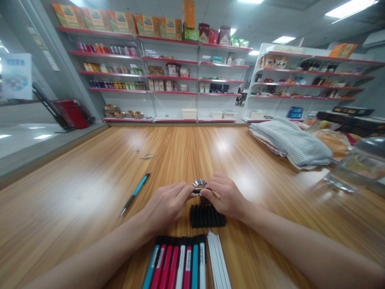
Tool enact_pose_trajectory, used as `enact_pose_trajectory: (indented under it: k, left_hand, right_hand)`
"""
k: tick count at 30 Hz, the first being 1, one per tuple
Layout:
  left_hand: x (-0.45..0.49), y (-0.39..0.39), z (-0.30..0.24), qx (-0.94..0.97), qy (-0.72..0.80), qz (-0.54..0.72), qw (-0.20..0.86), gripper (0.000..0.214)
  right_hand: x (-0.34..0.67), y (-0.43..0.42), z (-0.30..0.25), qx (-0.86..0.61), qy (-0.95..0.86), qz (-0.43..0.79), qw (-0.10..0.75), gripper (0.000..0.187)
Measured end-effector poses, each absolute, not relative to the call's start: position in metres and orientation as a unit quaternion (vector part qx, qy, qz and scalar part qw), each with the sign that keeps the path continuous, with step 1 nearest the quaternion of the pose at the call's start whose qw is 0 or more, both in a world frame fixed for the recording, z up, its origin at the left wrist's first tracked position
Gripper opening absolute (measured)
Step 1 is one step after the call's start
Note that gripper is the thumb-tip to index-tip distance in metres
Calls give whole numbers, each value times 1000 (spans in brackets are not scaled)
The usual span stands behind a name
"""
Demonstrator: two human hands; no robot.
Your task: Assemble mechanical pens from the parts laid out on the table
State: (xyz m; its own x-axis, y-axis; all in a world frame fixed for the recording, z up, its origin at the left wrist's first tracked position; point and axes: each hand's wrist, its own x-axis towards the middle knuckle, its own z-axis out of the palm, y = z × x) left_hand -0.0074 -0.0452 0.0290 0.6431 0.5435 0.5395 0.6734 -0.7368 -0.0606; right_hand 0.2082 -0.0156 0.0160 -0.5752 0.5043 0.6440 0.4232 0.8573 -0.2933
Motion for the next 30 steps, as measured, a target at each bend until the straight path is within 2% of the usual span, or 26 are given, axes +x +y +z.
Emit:
enact_pose_trajectory:
  k: [6,11,17,20,23,30]
  left_hand:
    - [-8,-45,27,-894,-362,-227,137,10]
    - [-6,-44,28,-898,-352,-212,156,17]
    - [-6,-44,29,-890,-353,-222,185,20]
    - [-7,-43,27,-892,-350,-222,184,19]
    - [-9,-41,26,-888,-362,-221,180,19]
    - [-11,-41,21,-886,-374,-217,166,16]
  right_hand:
    - [208,-16,14,-256,-887,55,380,13]
    - [208,-12,12,-261,-890,27,373,21]
    - [207,-13,13,-264,-884,44,383,15]
    - [208,-13,12,-270,-890,46,364,16]
    - [208,-15,13,-271,-879,54,389,9]
    - [209,-15,15,-272,-884,73,374,13]
